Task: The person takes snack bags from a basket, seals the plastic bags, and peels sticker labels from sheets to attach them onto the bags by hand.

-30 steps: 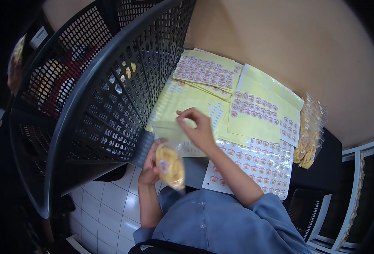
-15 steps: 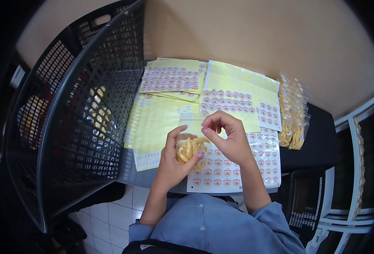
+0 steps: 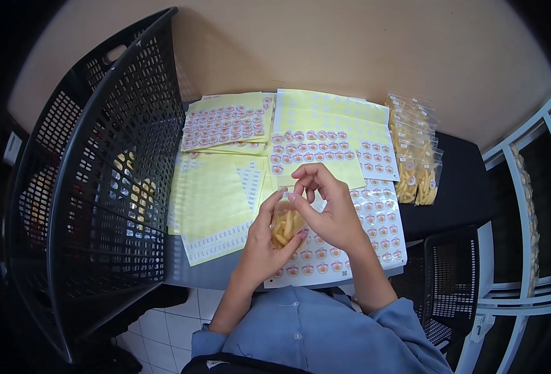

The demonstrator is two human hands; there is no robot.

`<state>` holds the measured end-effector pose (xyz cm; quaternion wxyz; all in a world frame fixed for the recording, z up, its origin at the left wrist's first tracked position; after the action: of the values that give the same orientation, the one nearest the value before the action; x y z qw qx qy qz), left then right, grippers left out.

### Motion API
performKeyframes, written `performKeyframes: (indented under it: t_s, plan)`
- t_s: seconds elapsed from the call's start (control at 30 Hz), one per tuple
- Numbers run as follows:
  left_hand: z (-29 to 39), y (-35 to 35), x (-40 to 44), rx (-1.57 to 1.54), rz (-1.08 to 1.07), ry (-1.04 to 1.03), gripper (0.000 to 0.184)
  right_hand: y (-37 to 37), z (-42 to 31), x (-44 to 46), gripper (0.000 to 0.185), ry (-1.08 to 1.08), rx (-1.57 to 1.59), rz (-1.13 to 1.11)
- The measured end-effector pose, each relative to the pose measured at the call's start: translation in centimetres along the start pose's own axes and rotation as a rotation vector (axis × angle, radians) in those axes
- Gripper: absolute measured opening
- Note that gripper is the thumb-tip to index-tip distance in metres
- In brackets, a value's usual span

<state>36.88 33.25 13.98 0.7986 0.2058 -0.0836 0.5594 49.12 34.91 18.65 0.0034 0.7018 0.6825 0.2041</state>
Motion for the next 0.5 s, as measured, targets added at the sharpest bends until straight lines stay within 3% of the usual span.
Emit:
performKeyframes:
  t_s: [0.3, 0.4, 0.5]
  plan:
    - [0.8, -0.1, 0.3, 0.127, 0.010, -0.107, 0.066, 0.2, -0.3, 0.3, 0.028, 0.011, -0.072, -0.034]
    - [0.4, -0.6, -0.3, 0.036, -0.013, -0.061, 0.066, 0.4, -0.3, -0.5, 0.029, 0.015, -0.130, -0.006]
    - [0.4, -1.4, -1.0, -0.021, -0.049, -0.034, 0.066, 1.6, -0.1, -1.6, 0.034, 0.033, -0.344, 0.098]
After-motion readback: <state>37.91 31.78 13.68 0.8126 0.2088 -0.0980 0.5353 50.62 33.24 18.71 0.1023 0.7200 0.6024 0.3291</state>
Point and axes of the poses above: each hand's wrist, its own x-axis towards the middle knuckle, its own y-axis out of the back of the hand, z = x × y, the point moved 4 cm from there along x, towards the middle knuckle, and after that the axes turned 5 degrees about -y, right-handed, at the moved point
